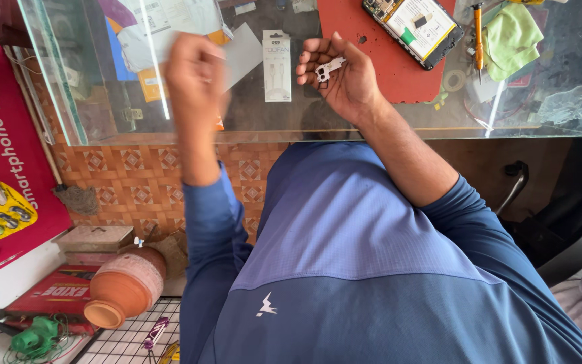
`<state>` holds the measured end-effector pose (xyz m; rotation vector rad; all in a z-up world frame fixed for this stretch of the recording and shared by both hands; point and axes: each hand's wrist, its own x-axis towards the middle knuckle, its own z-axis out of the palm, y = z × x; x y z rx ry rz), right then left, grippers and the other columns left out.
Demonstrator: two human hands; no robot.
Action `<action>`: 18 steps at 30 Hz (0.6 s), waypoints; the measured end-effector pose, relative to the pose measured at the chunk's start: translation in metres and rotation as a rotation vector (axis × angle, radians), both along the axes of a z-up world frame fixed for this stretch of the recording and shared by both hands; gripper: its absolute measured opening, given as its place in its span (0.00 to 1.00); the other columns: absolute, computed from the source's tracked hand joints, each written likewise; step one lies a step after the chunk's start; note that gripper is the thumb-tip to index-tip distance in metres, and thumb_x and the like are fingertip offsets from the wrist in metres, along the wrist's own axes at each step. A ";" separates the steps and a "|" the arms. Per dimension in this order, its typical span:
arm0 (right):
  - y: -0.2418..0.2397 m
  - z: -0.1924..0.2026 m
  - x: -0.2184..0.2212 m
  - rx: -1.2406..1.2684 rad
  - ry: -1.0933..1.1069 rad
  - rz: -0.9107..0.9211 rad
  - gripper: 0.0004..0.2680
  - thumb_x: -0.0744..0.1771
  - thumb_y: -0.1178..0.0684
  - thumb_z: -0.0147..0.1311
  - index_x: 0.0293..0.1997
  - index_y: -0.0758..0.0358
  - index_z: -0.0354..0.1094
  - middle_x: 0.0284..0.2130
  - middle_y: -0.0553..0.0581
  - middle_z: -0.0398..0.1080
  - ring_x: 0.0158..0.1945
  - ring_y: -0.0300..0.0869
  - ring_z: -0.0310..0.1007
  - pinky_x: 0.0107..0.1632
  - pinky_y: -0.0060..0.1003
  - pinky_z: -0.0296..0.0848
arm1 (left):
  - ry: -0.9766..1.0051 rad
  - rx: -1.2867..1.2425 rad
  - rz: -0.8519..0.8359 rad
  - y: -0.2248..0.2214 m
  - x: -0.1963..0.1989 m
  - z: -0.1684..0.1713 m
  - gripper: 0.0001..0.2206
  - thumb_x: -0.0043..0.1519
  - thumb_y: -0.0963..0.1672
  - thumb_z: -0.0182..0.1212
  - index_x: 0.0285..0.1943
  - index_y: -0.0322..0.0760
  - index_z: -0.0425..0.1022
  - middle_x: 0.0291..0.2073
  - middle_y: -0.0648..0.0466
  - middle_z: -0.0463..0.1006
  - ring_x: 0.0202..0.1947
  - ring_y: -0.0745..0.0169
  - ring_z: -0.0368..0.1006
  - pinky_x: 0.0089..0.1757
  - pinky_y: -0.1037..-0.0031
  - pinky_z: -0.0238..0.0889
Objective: The person disassembles a smartphone, removes the battery, and manipulates internal components using a small tool. They then handle a separate phone back cover, peeling off a protective film and preparing it for reassembly.
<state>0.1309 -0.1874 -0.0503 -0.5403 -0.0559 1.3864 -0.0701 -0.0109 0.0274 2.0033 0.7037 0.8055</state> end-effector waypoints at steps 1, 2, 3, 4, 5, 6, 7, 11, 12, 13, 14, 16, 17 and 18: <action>0.002 0.000 -0.003 0.008 0.001 0.012 0.18 0.74 0.44 0.37 0.53 0.70 0.70 0.44 0.62 0.74 0.49 0.50 0.75 0.56 0.43 0.75 | 0.031 0.143 -0.078 -0.023 0.007 0.011 0.04 0.70 0.38 0.61 0.44 0.35 0.70 0.37 0.53 0.72 0.35 0.59 0.69 0.38 0.68 0.65; 0.002 -0.002 -0.006 -0.019 0.046 0.015 0.18 0.74 0.44 0.37 0.52 0.71 0.70 0.43 0.62 0.74 0.49 0.49 0.75 0.55 0.42 0.76 | 0.061 0.281 -0.160 -0.045 0.018 0.021 0.04 0.69 0.38 0.62 0.45 0.36 0.70 0.39 0.53 0.73 0.41 0.54 0.74 0.42 0.65 0.70; 0.001 -0.004 -0.009 -0.045 0.091 0.018 0.18 0.74 0.44 0.37 0.52 0.71 0.70 0.43 0.62 0.74 0.48 0.48 0.76 0.53 0.41 0.76 | 0.127 0.346 -0.195 -0.062 0.031 0.029 0.05 0.65 0.38 0.63 0.43 0.36 0.71 0.38 0.51 0.73 0.40 0.51 0.74 0.41 0.63 0.70; 0.000 -0.006 -0.011 -0.070 0.133 0.016 0.18 0.74 0.44 0.37 0.52 0.72 0.70 0.43 0.62 0.75 0.47 0.47 0.76 0.52 0.40 0.77 | 0.187 0.412 -0.234 -0.074 0.043 0.036 0.05 0.62 0.39 0.65 0.41 0.37 0.72 0.37 0.50 0.73 0.39 0.49 0.73 0.39 0.61 0.69; -0.002 -0.008 -0.013 -0.054 0.147 0.007 0.17 0.75 0.45 0.38 0.51 0.72 0.70 0.43 0.62 0.75 0.46 0.47 0.76 0.51 0.40 0.77 | 0.223 0.423 -0.247 -0.081 0.050 0.042 0.05 0.61 0.39 0.65 0.41 0.37 0.73 0.37 0.50 0.73 0.39 0.49 0.73 0.39 0.60 0.69; -0.005 -0.010 -0.015 -0.038 0.158 -0.009 0.16 0.75 0.46 0.38 0.51 0.72 0.70 0.43 0.62 0.74 0.45 0.47 0.76 0.51 0.39 0.77 | 0.257 0.434 -0.266 -0.088 0.057 0.047 0.05 0.61 0.39 0.65 0.42 0.37 0.73 0.37 0.50 0.73 0.39 0.49 0.73 0.39 0.60 0.69; -0.009 -0.011 -0.014 -0.022 0.170 -0.025 0.16 0.76 0.47 0.39 0.50 0.72 0.70 0.43 0.62 0.74 0.45 0.47 0.76 0.50 0.39 0.77 | 0.290 0.445 -0.284 -0.093 0.063 0.050 0.05 0.60 0.39 0.65 0.43 0.36 0.74 0.37 0.50 0.73 0.40 0.49 0.73 0.38 0.59 0.69; -0.032 -0.004 -0.002 -0.031 0.275 -0.043 0.14 0.75 0.46 0.40 0.42 0.65 0.68 0.37 0.58 0.72 0.39 0.45 0.75 0.44 0.39 0.75 | 0.138 0.318 -0.332 -0.101 0.068 0.062 0.05 0.62 0.37 0.59 0.46 0.35 0.75 0.40 0.50 0.75 0.41 0.48 0.75 0.41 0.61 0.70; -0.041 0.001 0.002 -0.035 0.255 -0.057 0.14 0.75 0.46 0.40 0.40 0.64 0.68 0.35 0.57 0.71 0.37 0.45 0.73 0.41 0.38 0.73 | 0.089 0.285 -0.338 -0.103 0.070 0.063 0.05 0.64 0.37 0.58 0.47 0.34 0.75 0.41 0.49 0.75 0.42 0.49 0.75 0.41 0.61 0.70; -0.051 0.007 0.007 -0.039 0.236 -0.070 0.14 0.74 0.46 0.41 0.38 0.63 0.67 0.34 0.56 0.70 0.35 0.44 0.72 0.37 0.37 0.71 | 0.041 0.251 -0.344 -0.105 0.073 0.063 0.06 0.65 0.37 0.57 0.48 0.33 0.75 0.42 0.49 0.75 0.42 0.49 0.76 0.42 0.62 0.70; -0.062 0.012 0.013 -0.040 0.239 -0.090 0.14 0.74 0.46 0.41 0.37 0.62 0.66 0.33 0.55 0.68 0.35 0.44 0.70 0.37 0.37 0.69 | 0.045 0.216 -0.346 -0.106 0.078 0.061 0.06 0.65 0.36 0.56 0.47 0.32 0.75 0.41 0.48 0.76 0.40 0.49 0.76 0.39 0.63 0.69; -0.085 0.024 0.026 -0.042 0.246 -0.129 0.14 0.74 0.46 0.41 0.35 0.61 0.65 0.31 0.54 0.65 0.35 0.42 0.66 0.36 0.36 0.65 | 0.058 0.146 -0.351 -0.112 0.091 0.054 0.06 0.64 0.36 0.54 0.46 0.31 0.76 0.39 0.47 0.77 0.37 0.49 0.76 0.34 0.65 0.66; -0.098 0.029 0.034 -0.030 0.254 -0.162 0.14 0.74 0.45 0.41 0.35 0.61 0.64 0.31 0.53 0.64 0.35 0.42 0.65 0.36 0.36 0.64 | 0.057 0.113 -0.371 -0.117 0.098 0.049 0.06 0.65 0.36 0.53 0.46 0.30 0.76 0.39 0.47 0.77 0.36 0.50 0.76 0.34 0.65 0.66; -0.112 0.034 0.042 -0.016 0.261 -0.195 0.14 0.74 0.45 0.41 0.35 0.61 0.64 0.31 0.53 0.63 0.34 0.42 0.63 0.36 0.36 0.63 | 0.057 0.081 -0.391 -0.122 0.105 0.045 0.07 0.65 0.36 0.52 0.46 0.30 0.76 0.39 0.47 0.77 0.36 0.51 0.76 0.33 0.66 0.66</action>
